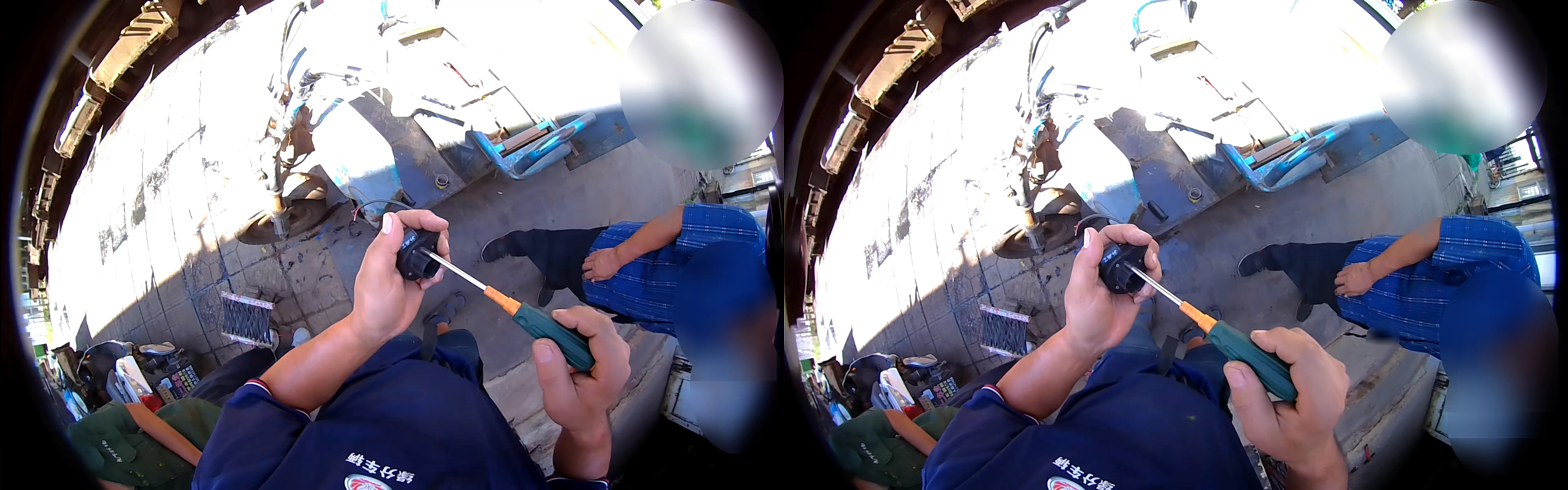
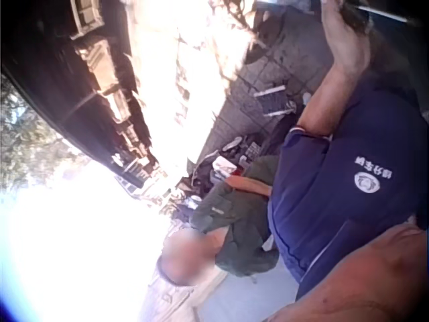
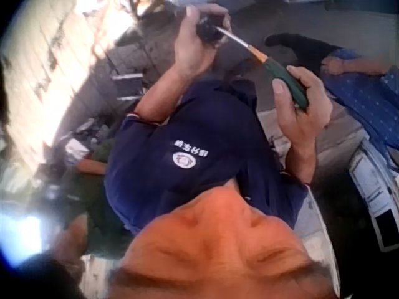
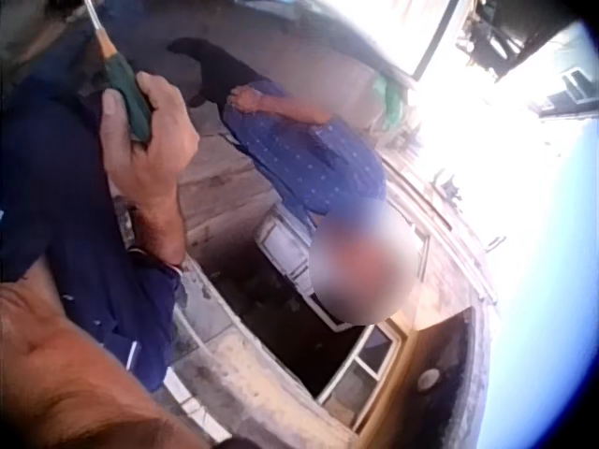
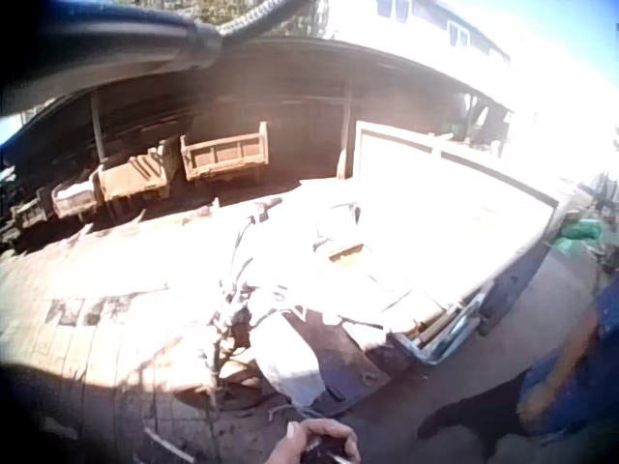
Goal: The person uses a screwdriver to open a small black electronic component and manipulates its internal wires. The person then uses the screwdriver to tighten a screw on the component while standing near a parked electric tricycle.
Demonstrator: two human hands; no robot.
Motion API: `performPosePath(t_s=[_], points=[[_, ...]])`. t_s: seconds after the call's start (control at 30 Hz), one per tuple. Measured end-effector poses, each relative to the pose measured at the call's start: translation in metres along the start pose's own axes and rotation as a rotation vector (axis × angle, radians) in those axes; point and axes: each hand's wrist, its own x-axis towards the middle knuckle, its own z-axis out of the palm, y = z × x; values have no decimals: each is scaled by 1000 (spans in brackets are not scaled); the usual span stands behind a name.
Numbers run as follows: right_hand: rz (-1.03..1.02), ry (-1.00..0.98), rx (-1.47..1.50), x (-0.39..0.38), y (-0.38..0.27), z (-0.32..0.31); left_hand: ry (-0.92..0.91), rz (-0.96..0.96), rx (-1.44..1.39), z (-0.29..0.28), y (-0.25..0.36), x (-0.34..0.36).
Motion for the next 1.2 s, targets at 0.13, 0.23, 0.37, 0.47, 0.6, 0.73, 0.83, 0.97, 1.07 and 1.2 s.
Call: performPosePath(t_s=[0.13, 0.23, 0.37, 0.47, 0.6, 0.73, 0.83, 0.97, 1.07, 1.2], points=[[19, 42, -10, -24, 9, -21, -68, -36, 40, 17, -18, -3], [30, 72, 0, -43, 17, -42, -92, -33, 86, 37, -35, -8], [-9, 110, -38, -71, 31, -77, -120, -51, 98, 69, -69, -19], [27, 138, -53, -99, 43, -104, -150, -75, 123, 88, -102, -30], [87, 164, -52, -140, 61, -142, -185, -76, 195, 117, -146, -44], [64, 138, -96, -172, 76, -179, -252, 0, 273, 139, -187, -60], [183, 73, -11, -195, 85, -200, -301, 54, 370, 153, -211, -67], [700, -47, 644, -216, 96, -226, -379, 139, 504, 170, -235, -71], [844, -109, 921, -221, 105, -238, -459, 202, 621, 176, -241, -69], [980, -91, 1175, -224, 119, -226, -496, 203, 787, 170, -242, -55]])
